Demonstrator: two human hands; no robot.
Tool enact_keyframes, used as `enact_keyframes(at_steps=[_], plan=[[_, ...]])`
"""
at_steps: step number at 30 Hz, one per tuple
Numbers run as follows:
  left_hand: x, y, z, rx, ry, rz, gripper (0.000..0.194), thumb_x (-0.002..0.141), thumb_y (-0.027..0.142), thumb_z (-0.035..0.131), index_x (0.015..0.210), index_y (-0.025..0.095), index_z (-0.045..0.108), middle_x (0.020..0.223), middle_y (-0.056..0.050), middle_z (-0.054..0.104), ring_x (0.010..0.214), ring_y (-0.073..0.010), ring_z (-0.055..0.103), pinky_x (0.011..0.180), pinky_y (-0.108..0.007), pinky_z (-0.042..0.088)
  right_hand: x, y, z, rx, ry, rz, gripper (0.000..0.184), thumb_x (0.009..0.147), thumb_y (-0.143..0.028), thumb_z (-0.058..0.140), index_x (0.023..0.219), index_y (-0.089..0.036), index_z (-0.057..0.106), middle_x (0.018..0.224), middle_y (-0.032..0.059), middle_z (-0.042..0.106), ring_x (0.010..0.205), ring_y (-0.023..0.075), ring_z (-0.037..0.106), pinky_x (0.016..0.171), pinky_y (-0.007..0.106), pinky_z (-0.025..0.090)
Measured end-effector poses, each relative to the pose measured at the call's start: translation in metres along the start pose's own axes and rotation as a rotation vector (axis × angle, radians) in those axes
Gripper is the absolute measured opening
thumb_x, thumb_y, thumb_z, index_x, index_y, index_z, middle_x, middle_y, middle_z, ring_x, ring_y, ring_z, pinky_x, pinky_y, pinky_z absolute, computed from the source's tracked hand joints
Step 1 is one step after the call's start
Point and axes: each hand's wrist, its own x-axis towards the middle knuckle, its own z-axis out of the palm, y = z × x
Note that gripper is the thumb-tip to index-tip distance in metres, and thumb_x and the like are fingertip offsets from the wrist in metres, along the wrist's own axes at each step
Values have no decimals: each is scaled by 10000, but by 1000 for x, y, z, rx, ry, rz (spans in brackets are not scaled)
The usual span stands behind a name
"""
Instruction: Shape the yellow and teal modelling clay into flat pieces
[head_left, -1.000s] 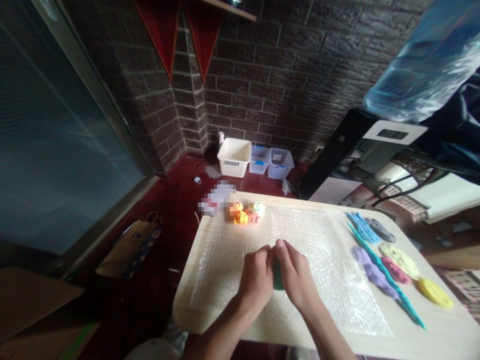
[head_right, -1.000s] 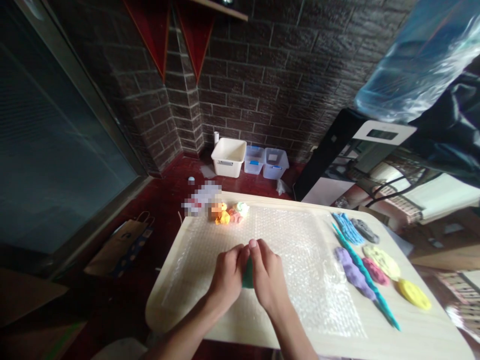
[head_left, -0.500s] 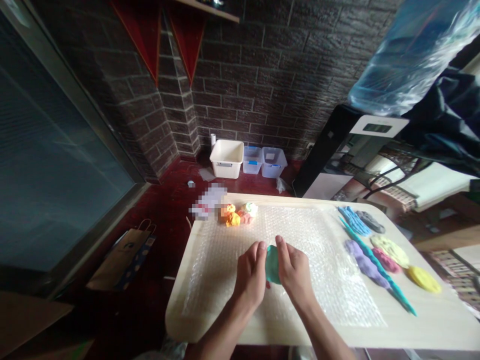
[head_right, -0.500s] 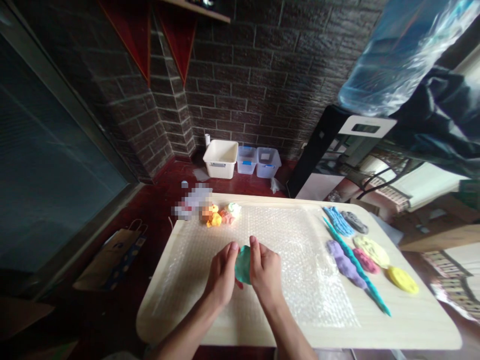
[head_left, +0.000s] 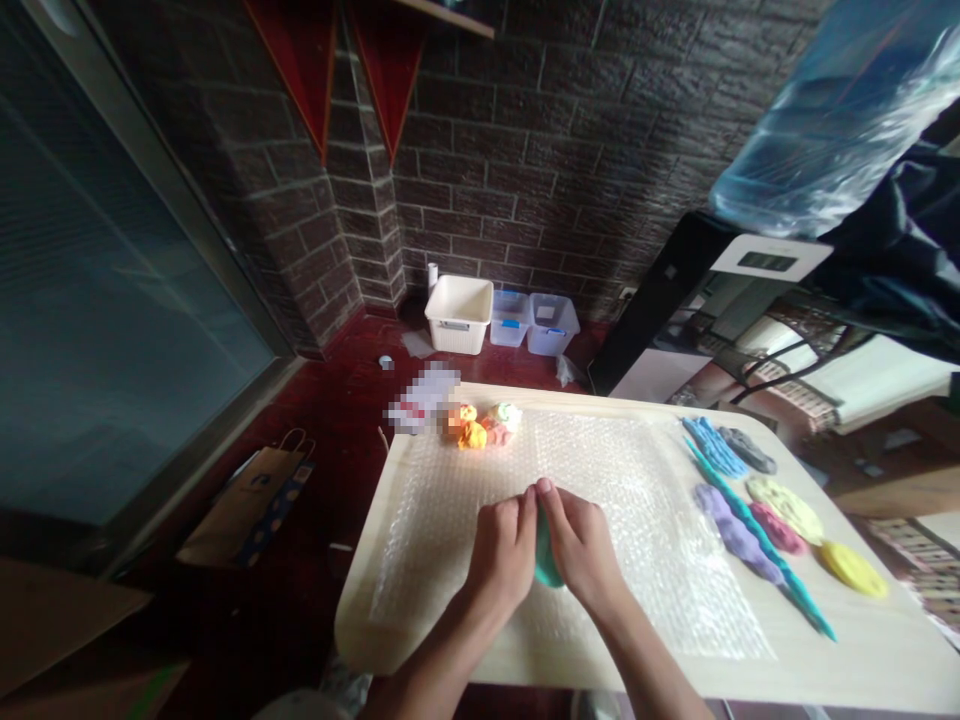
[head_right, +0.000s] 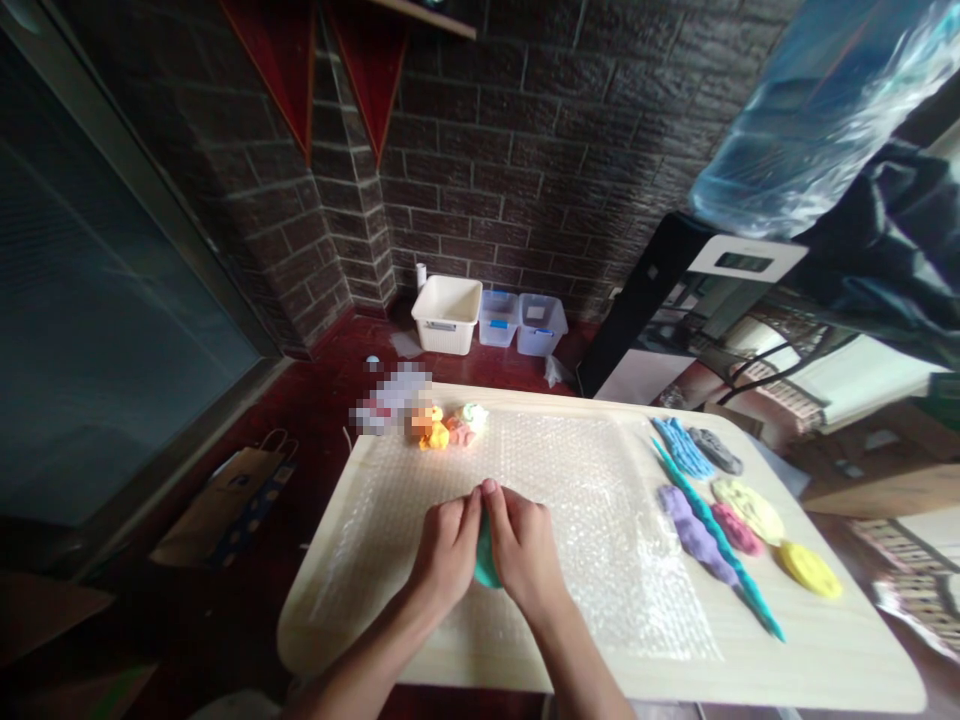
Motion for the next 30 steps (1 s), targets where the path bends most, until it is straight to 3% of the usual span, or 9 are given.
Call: enact_keyframes(at_steps=[5,9,12,16,20,26,30], plan=[[-1,1,4,-178,29,-164,589,1070,616,289,720,224,555,657,-45,663,617,-206,649,563,-294,417,3,10,1,32,147,46,669,998,-762,444,610,-217,468,517,-30,400,487,120,364,492,278,249],[-3,-1,10,-129,-35,-119,550,1070,588,338,708,231,548,619,-28,629,564,-195,634,537,-293,402,3,16,2,69,238,99,659,982,-777,453,607,-235,429,500,-42,374,461,115,334,458,271,231],[-1,-3,9,-4,56,-2,512,1072,506,382,698,221,585,669,-83,701,646,-217,680,621,-318,413,3,13,0,57,227,115,664,991,-779,421,614,-232,441,512,-34,403,486,125,356,475,272,251],[1,-3,2,97,-15,100,512,1093,448,364,747,205,652,743,-125,767,675,-224,718,633,-325,389,2,3,-8,55,104,0,601,1044,-700,405,754,-204,579,654,13,589,638,169,529,587,271,371],[0,-4,1,122,-44,95,528,1091,423,347,678,209,597,677,-129,737,611,-219,695,584,-331,336,0,3,-6,-27,9,-40,625,1046,-680,434,641,-206,485,566,-20,474,564,131,414,548,275,284],[-3,-5,7,-76,1,-83,640,1095,578,235,627,230,501,592,-51,631,585,-183,610,569,-306,351,2,11,2,-41,143,-14,661,1004,-723,464,574,-227,383,513,-49,318,499,105,297,504,288,207],[-2,-7,10,-10,18,-27,524,1068,524,361,675,226,539,633,-48,641,623,-188,615,613,-307,378,5,13,2,12,198,42,659,989,-751,455,583,-237,384,514,-50,323,487,105,286,483,283,208]])
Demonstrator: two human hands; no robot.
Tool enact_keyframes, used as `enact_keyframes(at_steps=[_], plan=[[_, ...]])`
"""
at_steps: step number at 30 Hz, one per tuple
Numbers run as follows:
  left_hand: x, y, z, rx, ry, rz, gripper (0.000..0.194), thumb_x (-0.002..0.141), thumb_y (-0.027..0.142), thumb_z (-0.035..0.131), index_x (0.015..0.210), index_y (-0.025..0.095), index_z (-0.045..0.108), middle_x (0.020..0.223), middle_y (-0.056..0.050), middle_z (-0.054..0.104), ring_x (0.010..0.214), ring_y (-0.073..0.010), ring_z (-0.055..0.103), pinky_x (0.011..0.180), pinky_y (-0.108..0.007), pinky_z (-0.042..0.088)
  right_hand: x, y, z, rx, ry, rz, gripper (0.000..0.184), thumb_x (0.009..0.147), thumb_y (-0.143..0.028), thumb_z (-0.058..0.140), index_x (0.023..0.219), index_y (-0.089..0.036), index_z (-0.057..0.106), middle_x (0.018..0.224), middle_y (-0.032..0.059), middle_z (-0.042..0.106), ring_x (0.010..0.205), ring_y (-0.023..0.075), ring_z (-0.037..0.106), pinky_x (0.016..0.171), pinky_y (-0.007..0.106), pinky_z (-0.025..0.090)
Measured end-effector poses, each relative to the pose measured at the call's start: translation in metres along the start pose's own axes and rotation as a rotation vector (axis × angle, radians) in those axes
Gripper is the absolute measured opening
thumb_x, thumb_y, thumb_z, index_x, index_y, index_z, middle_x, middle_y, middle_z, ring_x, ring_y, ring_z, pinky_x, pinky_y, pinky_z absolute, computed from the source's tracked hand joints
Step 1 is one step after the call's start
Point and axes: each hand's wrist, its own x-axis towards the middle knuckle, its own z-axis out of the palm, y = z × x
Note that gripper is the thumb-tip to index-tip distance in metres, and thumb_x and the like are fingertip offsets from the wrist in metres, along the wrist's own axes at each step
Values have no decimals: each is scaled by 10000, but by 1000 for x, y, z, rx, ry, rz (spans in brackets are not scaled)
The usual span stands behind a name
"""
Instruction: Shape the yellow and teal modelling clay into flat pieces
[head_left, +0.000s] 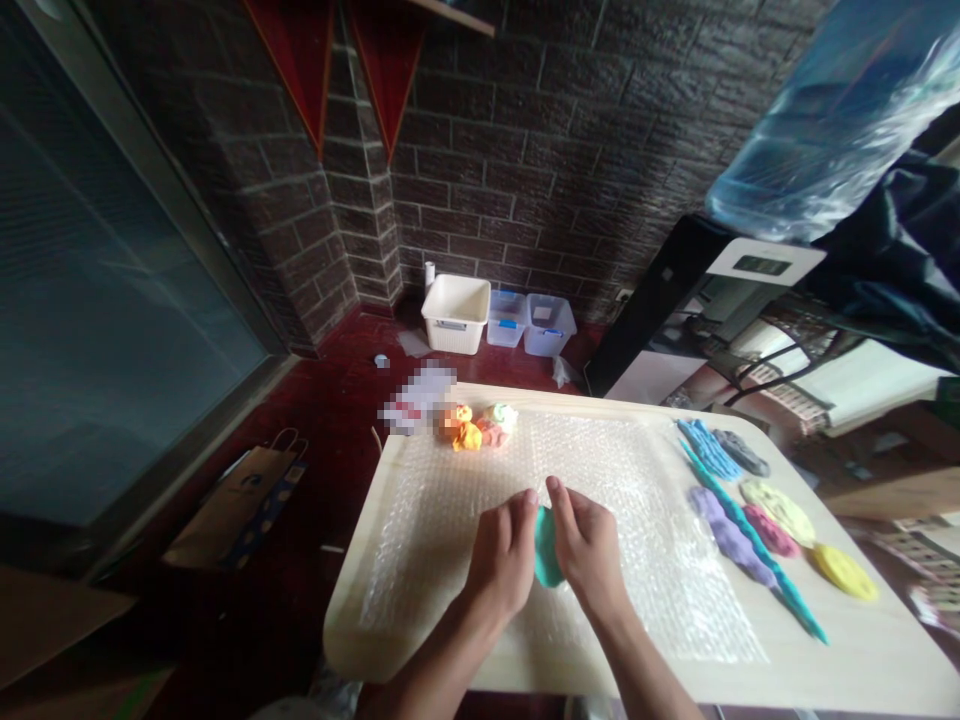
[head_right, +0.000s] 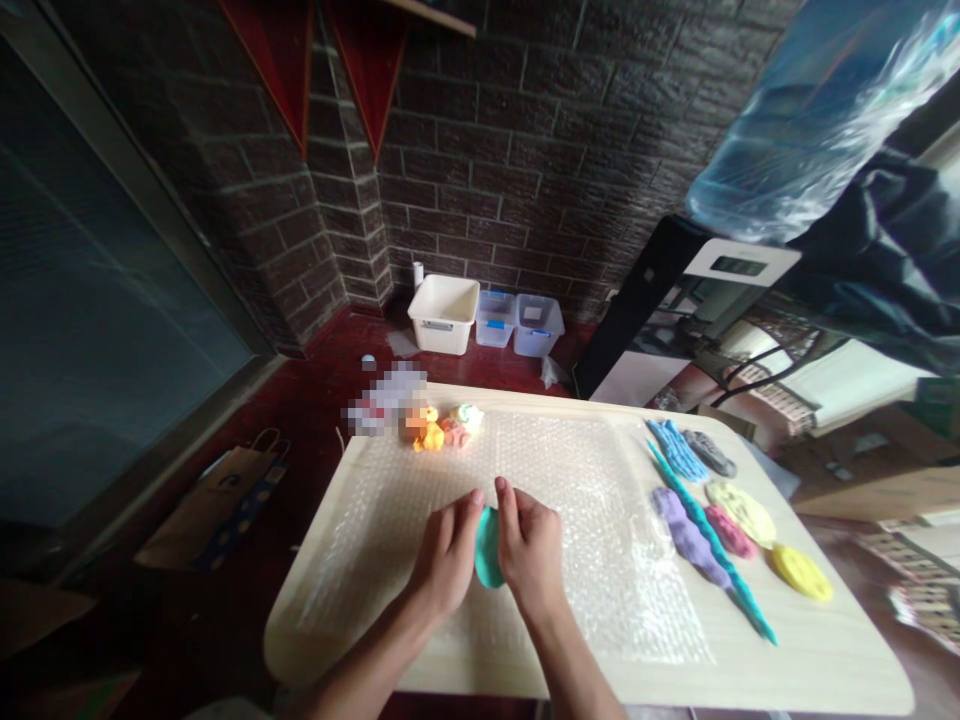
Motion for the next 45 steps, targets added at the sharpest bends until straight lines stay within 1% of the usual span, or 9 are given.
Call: enact_keyframes(at_steps=[4,10,14,18,22,27,32,38,45], plan=[[3,1,-2,52,11,87,504,1070,474,357,688,218,565,634,-85,670,609,-198,640,610,-319,361,0,-3,-1,-42,-34,-23,665,1016,-729,428,576,-230,412,515,-40,363,492,116,327,494,282,235],[2,3,-10,77,-101,170,451,1053,379,385,646,217,489,620,-82,674,568,-174,620,572,-315,298,-5,-18,-12,-167,-150,-267,562,1103,-562,376,684,-212,513,635,11,570,588,151,514,599,277,346],[4,-2,-8,-35,-54,46,505,1060,476,354,627,232,447,592,-56,615,584,-184,590,574,-315,321,-7,-16,-10,-182,-271,-230,594,1097,-584,389,646,-209,487,570,-9,532,528,128,447,567,282,298],[4,0,-5,-226,-76,-140,640,1062,667,202,623,245,398,551,7,474,536,-157,495,528,-290,335,-3,-4,-7,-91,-95,-103,625,1035,-671,479,608,-215,454,523,-40,416,503,115,370,512,274,247],[-2,2,1,-155,-177,-63,479,1067,609,356,812,237,517,712,-7,599,644,-180,623,526,-262,398,1,1,-5,28,29,2,611,1024,-683,490,620,-229,423,529,-51,379,509,118,337,483,264,240],[-6,-1,5,119,-69,84,276,1077,350,386,889,234,553,732,-43,667,693,-212,673,610,-297,386,4,1,-7,-41,-41,-40,614,1023,-692,484,632,-219,469,554,-27,464,548,133,397,523,268,291],[-5,1,-1,110,-102,148,356,1100,387,375,849,236,578,701,-38,677,663,-199,670,623,-305,360,5,3,-9,-17,-156,48,711,971,-814,426,573,-225,425,532,-21,418,527,125,348,492,277,266],[-1,-3,2,8,-71,116,451,1103,450,380,778,217,588,709,-49,696,651,-178,640,635,-299,368,2,5,-4,-8,-94,29,721,969,-830,392,588,-220,440,513,-27,386,499,115,324,469,274,234],[-2,0,-5,-63,-81,75,538,1104,505,337,759,209,628,708,-52,697,678,-185,656,634,-294,425,3,-3,-13,-4,-185,-25,625,999,-735,487,655,-213,490,594,-17,478,576,136,424,510,254,337]])
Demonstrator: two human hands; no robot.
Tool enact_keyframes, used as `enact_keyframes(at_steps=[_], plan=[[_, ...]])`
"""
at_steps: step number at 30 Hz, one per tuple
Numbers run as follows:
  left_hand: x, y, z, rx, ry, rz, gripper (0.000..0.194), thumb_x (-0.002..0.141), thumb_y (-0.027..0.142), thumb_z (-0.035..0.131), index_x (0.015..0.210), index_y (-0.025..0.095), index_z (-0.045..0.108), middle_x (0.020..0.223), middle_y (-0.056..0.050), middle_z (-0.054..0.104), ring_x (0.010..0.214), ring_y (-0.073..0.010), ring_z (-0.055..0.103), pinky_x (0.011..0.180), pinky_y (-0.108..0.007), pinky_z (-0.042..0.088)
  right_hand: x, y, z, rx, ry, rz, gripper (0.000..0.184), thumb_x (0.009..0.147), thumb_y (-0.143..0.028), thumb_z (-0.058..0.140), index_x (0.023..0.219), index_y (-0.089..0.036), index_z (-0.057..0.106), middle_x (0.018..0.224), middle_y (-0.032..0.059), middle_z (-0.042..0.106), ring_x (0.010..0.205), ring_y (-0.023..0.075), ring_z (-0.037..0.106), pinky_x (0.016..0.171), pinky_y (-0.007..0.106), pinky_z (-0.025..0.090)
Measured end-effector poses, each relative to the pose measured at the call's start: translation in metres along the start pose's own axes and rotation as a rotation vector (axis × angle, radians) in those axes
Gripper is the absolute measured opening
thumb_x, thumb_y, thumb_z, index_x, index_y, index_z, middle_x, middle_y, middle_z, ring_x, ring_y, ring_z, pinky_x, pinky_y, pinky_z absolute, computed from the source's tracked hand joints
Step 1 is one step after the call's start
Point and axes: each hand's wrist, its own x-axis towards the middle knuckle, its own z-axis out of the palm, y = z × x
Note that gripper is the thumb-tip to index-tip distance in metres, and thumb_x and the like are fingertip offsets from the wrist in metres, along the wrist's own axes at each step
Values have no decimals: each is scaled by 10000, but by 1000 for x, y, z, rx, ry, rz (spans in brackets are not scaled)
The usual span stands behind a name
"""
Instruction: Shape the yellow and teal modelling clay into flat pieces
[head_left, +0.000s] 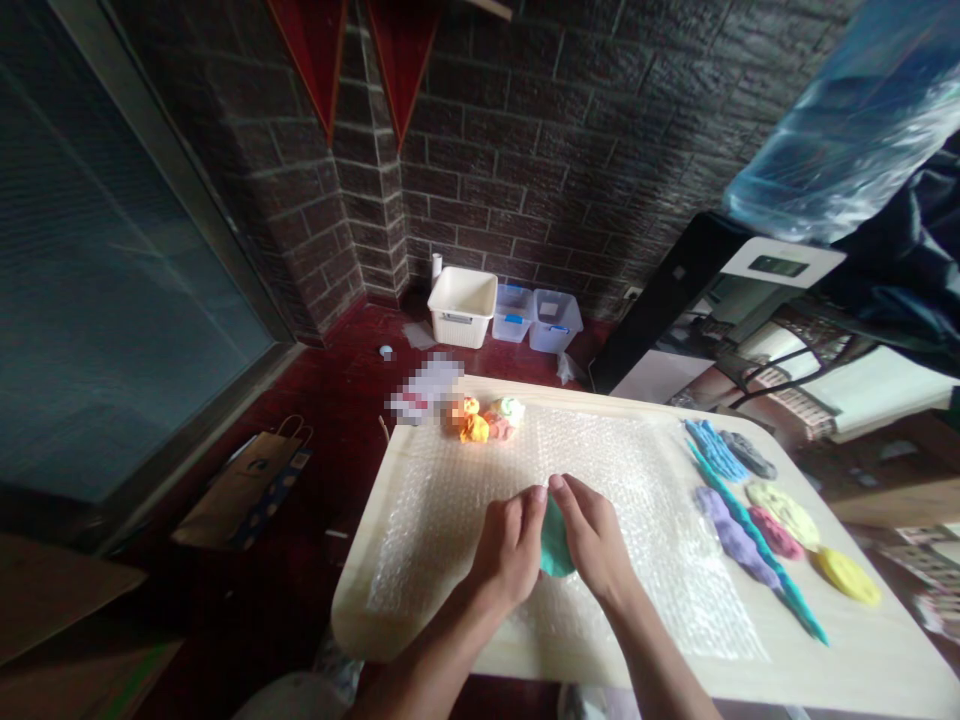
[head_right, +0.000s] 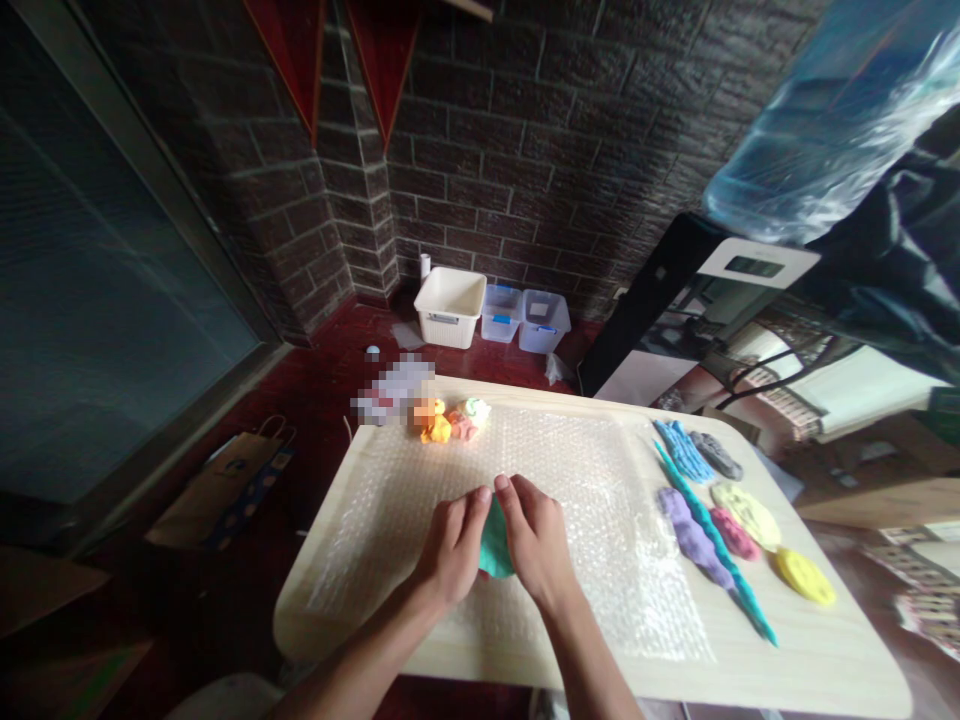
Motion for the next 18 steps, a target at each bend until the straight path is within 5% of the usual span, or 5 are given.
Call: enact_keyframes(at_steps=[4,8,13,18], plan=[[0,5,-7,29,7,-62,567,1086,535,325,698,229,604,631,-50,638,649,-205,652,587,-299,457,-1,-1,1,-20,-57,-73,573,1013,-677,516,674,-215,497,586,-41,430,556,126,406,500,254,306],[3,5,-7,-109,-61,-106,531,1034,640,413,693,243,497,590,15,514,555,-167,592,451,-241,409,1,6,5,32,77,-79,550,1009,-655,538,673,-227,458,577,-58,388,529,114,366,489,252,294],[6,0,-1,-148,-74,-19,450,1054,556,459,745,229,481,624,33,538,584,-135,572,533,-222,413,3,10,7,233,224,76,561,972,-688,580,672,-234,445,596,-56,400,535,119,373,472,242,328],[9,-4,-4,38,-53,72,388,1069,431,470,743,223,500,635,35,528,599,-133,536,579,-253,339,7,3,0,208,269,36,521,935,-691,623,780,-193,622,709,24,614,701,190,578,609,273,479]])
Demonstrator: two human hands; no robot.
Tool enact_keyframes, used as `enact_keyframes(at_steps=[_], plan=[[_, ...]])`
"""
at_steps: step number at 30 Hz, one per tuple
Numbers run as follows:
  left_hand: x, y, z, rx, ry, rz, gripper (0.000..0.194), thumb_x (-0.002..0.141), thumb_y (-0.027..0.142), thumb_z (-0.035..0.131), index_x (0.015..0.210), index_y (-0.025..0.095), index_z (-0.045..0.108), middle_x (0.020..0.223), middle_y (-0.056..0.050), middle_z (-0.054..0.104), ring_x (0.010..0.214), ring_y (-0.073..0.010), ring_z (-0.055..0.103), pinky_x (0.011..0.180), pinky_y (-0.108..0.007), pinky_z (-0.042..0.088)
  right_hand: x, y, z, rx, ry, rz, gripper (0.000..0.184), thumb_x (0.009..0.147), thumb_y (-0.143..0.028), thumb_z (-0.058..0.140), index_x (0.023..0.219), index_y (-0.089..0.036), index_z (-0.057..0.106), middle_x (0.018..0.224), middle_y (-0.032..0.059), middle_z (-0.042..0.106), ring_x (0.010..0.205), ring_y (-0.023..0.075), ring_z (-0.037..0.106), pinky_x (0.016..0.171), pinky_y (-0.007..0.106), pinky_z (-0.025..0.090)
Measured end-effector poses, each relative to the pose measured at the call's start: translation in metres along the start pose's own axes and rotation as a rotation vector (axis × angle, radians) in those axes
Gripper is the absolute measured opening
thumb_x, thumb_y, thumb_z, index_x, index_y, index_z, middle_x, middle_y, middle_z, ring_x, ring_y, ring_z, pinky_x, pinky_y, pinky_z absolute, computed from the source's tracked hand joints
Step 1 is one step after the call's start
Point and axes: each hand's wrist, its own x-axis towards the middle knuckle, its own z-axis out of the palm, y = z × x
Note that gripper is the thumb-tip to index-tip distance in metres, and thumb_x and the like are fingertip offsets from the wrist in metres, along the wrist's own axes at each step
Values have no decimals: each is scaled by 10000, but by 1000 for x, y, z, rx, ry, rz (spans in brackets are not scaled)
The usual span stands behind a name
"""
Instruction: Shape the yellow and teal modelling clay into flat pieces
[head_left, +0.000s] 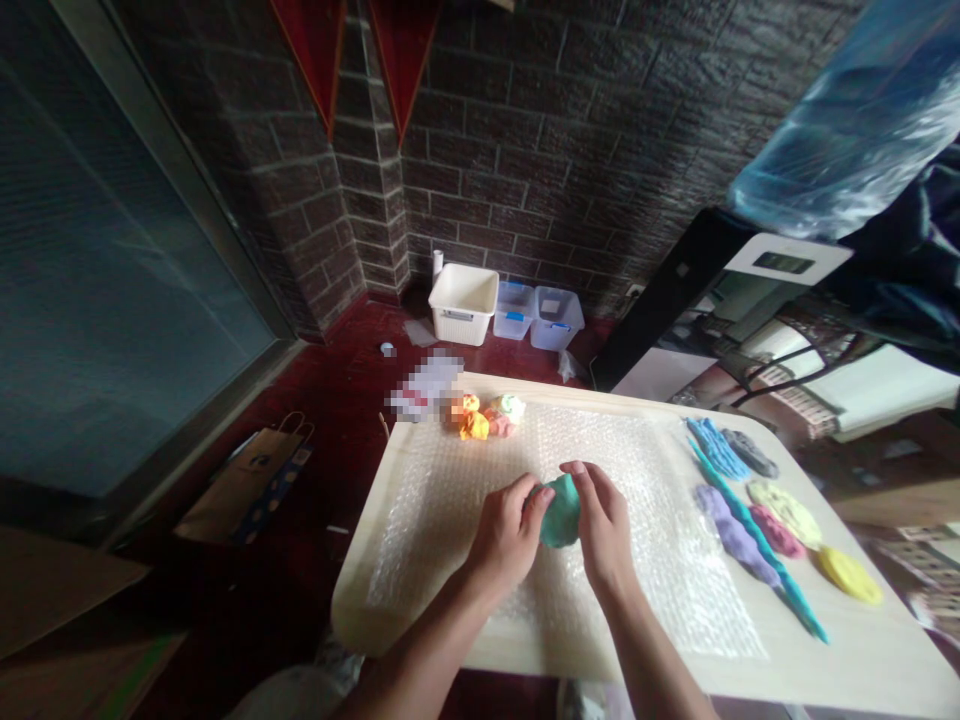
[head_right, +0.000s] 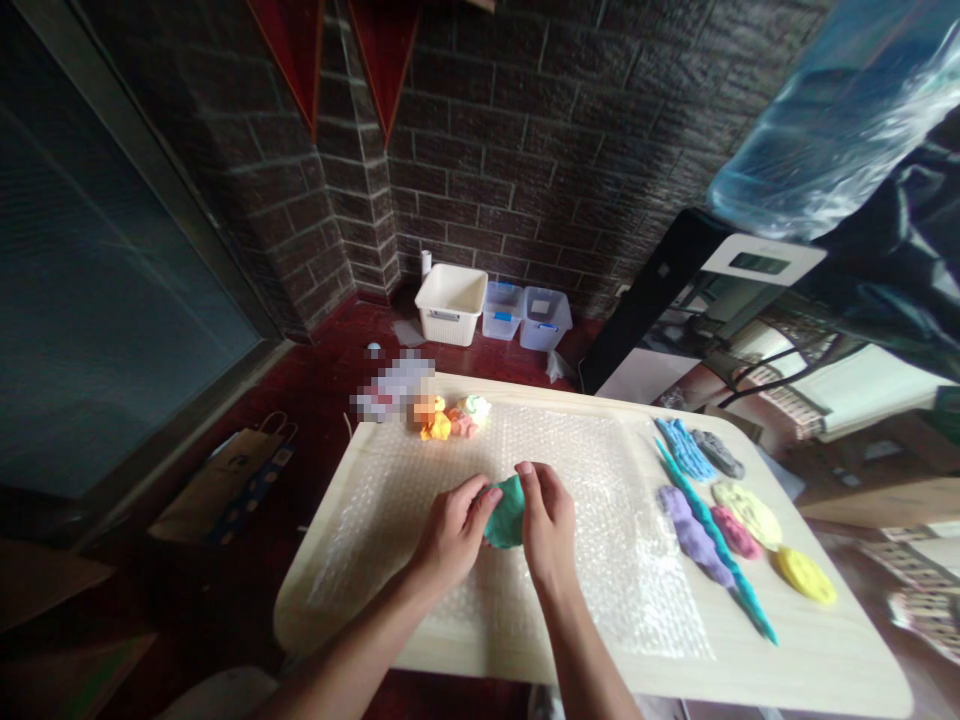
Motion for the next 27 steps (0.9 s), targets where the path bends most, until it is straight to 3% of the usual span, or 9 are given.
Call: enact_keyframes(at_steps=[3,6,9,13,17,23,27], plan=[[-1,0,-3,81,-42,70,346,1056,329,469,731,218,510,636,33,532,599,-131,505,594,-264,314,2,0,-3,-77,-62,-39,545,925,-703,630,757,-185,641,722,38,660,693,187,594,611,271,471],[-2,1,-2,49,-80,87,336,1056,307,459,742,213,532,645,32,543,601,-127,495,594,-266,307,1,5,-3,-193,-118,-63,645,932,-738,589,573,-215,474,536,-26,456,524,126,416,486,259,310],[-4,-1,4,-31,-50,17,413,1087,411,428,749,211,555,666,22,581,628,-136,536,615,-271,339,-4,9,2,-249,-69,-85,665,948,-735,563,550,-233,386,507,-57,305,491,102,288,464,270,208],[-5,-9,15,-109,66,-113,513,1097,518,357,812,204,646,774,-49,714,753,-191,665,682,-291,429,-13,8,9,-324,-31,-151,623,1003,-667,509,577,-222,414,512,-55,308,487,98,290,473,274,203],[-3,-11,18,-34,213,-224,575,1065,582,364,747,205,661,758,-116,750,745,-237,700,674,-326,439,-19,5,14,-344,-7,-183,610,1013,-623,521,572,-222,393,511,-55,306,488,95,296,483,278,203],[0,7,6,82,211,-180,595,1079,524,312,583,247,489,581,-95,662,561,-199,600,592,-343,327,-23,0,18,-252,4,-133,619,1002,-626,554,563,-228,375,528,-57,294,506,96,278,482,282,200],[2,10,3,18,209,-202,616,1066,586,307,566,252,436,538,-53,594,549,-183,547,588,-334,317,-23,-1,19,-189,9,-98,630,983,-653,576,563,-236,362,535,-62,278,506,96,262,474,278,189]])
